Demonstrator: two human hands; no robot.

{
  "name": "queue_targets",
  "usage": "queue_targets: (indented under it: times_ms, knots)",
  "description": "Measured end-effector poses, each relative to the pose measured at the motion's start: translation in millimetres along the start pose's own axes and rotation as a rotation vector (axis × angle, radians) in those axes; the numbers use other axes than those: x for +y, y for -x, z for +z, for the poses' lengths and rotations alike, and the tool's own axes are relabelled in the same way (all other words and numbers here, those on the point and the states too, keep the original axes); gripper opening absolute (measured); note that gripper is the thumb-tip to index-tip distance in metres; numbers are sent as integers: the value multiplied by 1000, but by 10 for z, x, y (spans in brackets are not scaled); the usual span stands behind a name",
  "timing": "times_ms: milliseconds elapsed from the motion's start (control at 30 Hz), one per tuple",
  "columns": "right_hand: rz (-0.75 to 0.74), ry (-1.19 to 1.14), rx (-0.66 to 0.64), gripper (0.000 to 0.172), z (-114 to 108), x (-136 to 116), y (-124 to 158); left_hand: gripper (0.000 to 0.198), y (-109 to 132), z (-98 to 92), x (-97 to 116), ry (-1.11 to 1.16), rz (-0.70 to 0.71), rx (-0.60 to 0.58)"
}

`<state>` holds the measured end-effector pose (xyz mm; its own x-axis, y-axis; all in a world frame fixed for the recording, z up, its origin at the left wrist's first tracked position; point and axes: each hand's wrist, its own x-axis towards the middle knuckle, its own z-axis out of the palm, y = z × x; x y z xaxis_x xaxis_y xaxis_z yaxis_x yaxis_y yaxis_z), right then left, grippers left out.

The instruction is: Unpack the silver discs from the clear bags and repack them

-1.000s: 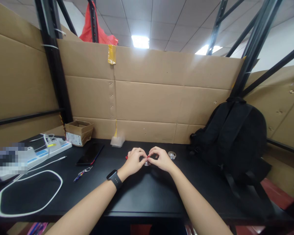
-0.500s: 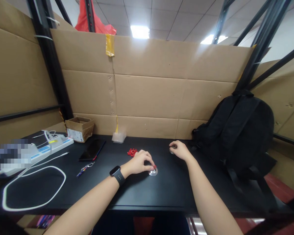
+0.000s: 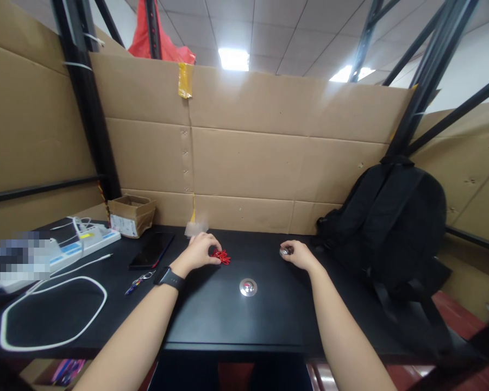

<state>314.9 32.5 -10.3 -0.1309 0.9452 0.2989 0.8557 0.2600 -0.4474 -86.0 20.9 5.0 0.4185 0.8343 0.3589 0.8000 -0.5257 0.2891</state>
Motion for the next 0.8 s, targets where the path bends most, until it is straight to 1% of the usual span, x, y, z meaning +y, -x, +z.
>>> queue_targets:
  times_ms: [167, 367, 567, 667, 733, 800]
  knots:
    - [-5, -44, -10, 35, 2, 41, -15, 16, -33, 73, 43, -10, 18, 20]
    - [-13, -59, -16, 35, 6, 76, -32, 13, -40, 95, 7, 5, 12, 24]
    - [-48, -28, 5, 39, 1, 87, -32, 6, -22, 62, 50, 0, 9, 52]
    - [-73, -54, 44, 40, -18, 49, -24, 7, -2, 0, 105, 31, -8, 96]
    - [-100, -99, 78, 39, -30, -19, -20, 9, 12, -43, 168, 98, -6, 120]
    - [-132, -195, 90, 38, -26, -131, -18, 11, 25, -72, 254, 196, -1, 127]
